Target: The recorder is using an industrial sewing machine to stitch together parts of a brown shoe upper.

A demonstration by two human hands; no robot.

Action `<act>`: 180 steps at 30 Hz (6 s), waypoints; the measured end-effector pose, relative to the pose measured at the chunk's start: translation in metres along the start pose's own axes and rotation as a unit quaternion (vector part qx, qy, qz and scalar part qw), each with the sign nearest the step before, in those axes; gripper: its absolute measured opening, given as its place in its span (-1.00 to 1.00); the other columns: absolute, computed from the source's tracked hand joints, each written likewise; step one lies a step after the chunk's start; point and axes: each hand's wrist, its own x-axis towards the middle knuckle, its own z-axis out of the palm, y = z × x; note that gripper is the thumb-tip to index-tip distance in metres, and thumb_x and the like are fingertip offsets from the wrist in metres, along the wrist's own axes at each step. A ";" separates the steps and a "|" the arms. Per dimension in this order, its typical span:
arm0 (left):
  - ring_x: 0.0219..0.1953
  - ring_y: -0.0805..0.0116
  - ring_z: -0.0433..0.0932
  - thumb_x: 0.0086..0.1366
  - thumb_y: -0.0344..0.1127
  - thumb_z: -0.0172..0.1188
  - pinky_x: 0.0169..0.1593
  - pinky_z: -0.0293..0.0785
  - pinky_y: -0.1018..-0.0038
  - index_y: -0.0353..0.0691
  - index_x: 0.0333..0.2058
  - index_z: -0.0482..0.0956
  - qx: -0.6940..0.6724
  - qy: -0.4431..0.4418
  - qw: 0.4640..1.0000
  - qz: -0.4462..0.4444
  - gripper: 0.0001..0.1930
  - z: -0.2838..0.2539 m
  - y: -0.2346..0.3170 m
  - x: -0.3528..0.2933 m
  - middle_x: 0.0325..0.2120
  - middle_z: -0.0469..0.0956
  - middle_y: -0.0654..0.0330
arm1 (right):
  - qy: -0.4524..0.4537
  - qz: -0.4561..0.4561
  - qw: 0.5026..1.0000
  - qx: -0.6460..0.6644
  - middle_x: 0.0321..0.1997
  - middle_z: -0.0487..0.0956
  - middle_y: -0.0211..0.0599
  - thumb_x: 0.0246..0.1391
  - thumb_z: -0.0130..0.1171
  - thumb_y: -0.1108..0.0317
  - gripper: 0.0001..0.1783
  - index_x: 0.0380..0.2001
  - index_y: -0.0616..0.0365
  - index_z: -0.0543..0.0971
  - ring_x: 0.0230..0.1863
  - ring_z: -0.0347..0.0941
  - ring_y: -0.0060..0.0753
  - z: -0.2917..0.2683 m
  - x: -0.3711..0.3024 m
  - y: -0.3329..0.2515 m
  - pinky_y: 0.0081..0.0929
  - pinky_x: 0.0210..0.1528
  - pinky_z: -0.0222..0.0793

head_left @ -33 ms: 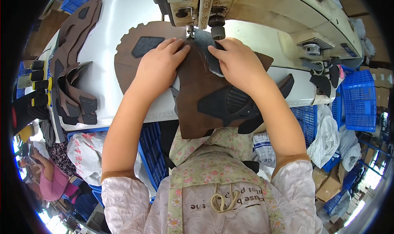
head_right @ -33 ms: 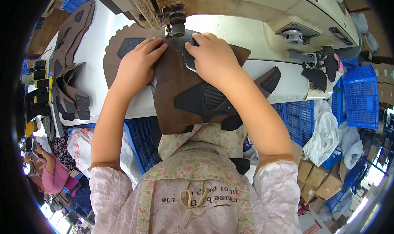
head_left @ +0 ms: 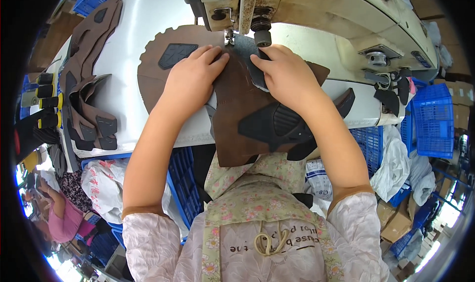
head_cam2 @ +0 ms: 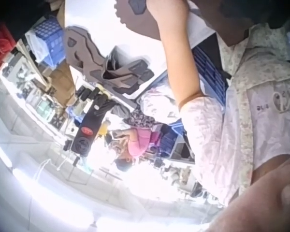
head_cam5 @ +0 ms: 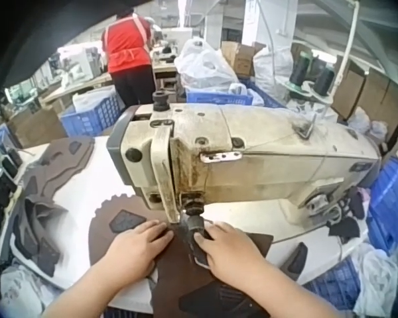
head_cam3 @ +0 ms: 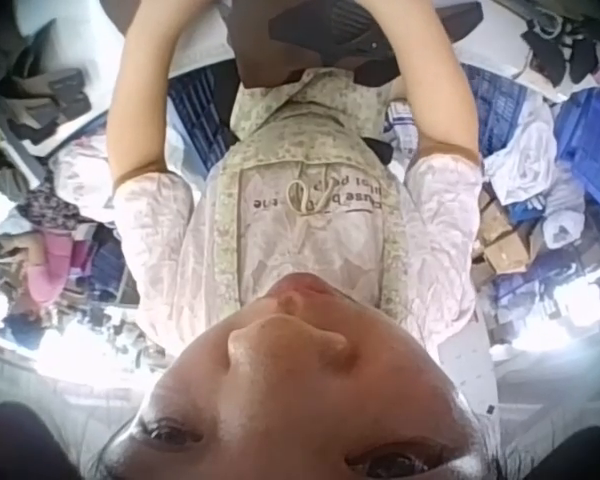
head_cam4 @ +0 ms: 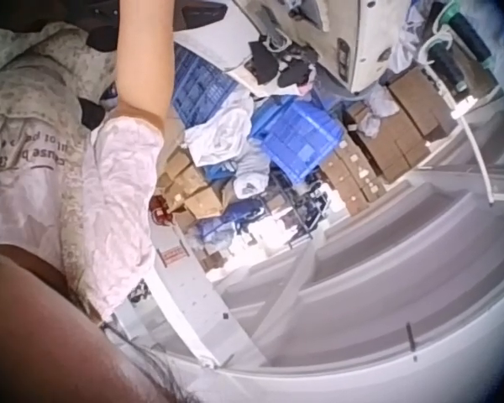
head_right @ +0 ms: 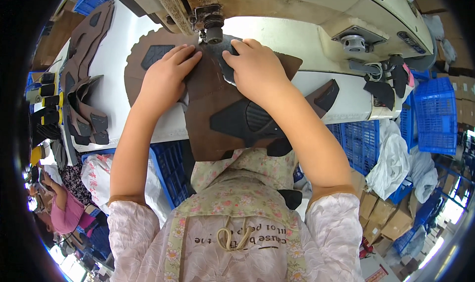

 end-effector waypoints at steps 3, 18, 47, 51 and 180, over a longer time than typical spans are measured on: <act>0.18 0.17 0.39 -0.11 -0.67 0.05 0.14 0.43 0.31 -0.17 0.03 0.52 0.009 -0.002 1.000 -0.004 -0.38 0.002 0.000 0.001 0.10 0.46 0.13 | 0.000 -0.001 1.000 -0.016 0.10 0.49 -0.10 -0.07 0.09 0.50 -0.57 -0.05 0.09 0.60 0.14 0.37 -0.10 0.001 -0.002 -0.004 -0.26 0.14 0.35; 0.23 0.21 0.34 -0.08 -0.67 0.00 0.22 0.36 0.34 -0.15 0.06 0.52 -0.030 -0.023 0.999 -0.027 -0.37 0.005 -0.014 -0.002 0.15 0.42 0.17 | 0.016 0.009 1.000 -0.019 0.13 0.47 -0.12 -0.02 0.07 0.51 -0.57 -0.03 0.07 0.60 0.18 0.34 -0.10 0.006 -0.003 -0.009 -0.27 0.18 0.32; -0.29 0.05 0.51 0.18 -0.26 0.22 -0.14 0.40 0.25 -0.13 0.02 0.57 -0.089 -0.023 0.990 -0.110 -0.61 -0.017 -0.011 -0.004 -0.43 0.57 0.00 | 0.035 0.015 0.999 0.015 -0.01 0.49 -0.07 -0.03 0.20 0.36 -0.63 -0.09 0.09 0.62 0.00 0.40 -0.07 0.006 -0.011 -0.038 -0.25 -0.08 0.47; -0.29 0.06 0.50 0.18 -0.25 0.22 -0.11 0.37 0.23 -0.09 0.01 0.58 -0.067 0.006 0.993 -0.100 -0.61 -0.004 -0.018 -0.012 -0.45 0.57 0.03 | 0.046 0.001 0.999 -0.008 -0.11 0.49 -0.12 -0.05 0.22 0.37 -0.64 -0.11 0.11 0.62 -0.09 0.41 -0.12 0.008 -0.008 -0.045 -0.29 -0.13 0.45; 0.12 0.25 0.35 0.17 -0.11 0.25 0.32 -0.04 -0.02 0.00 -0.29 0.72 0.058 0.044 0.995 -0.067 -0.80 0.008 -0.055 0.047 -0.16 0.52 0.29 | -0.041 0.044 0.988 0.145 0.09 0.51 -0.18 0.13 0.04 -0.20 -0.46 -0.19 0.00 0.69 0.16 0.35 -0.10 -0.003 0.015 0.008 -0.22 0.19 0.26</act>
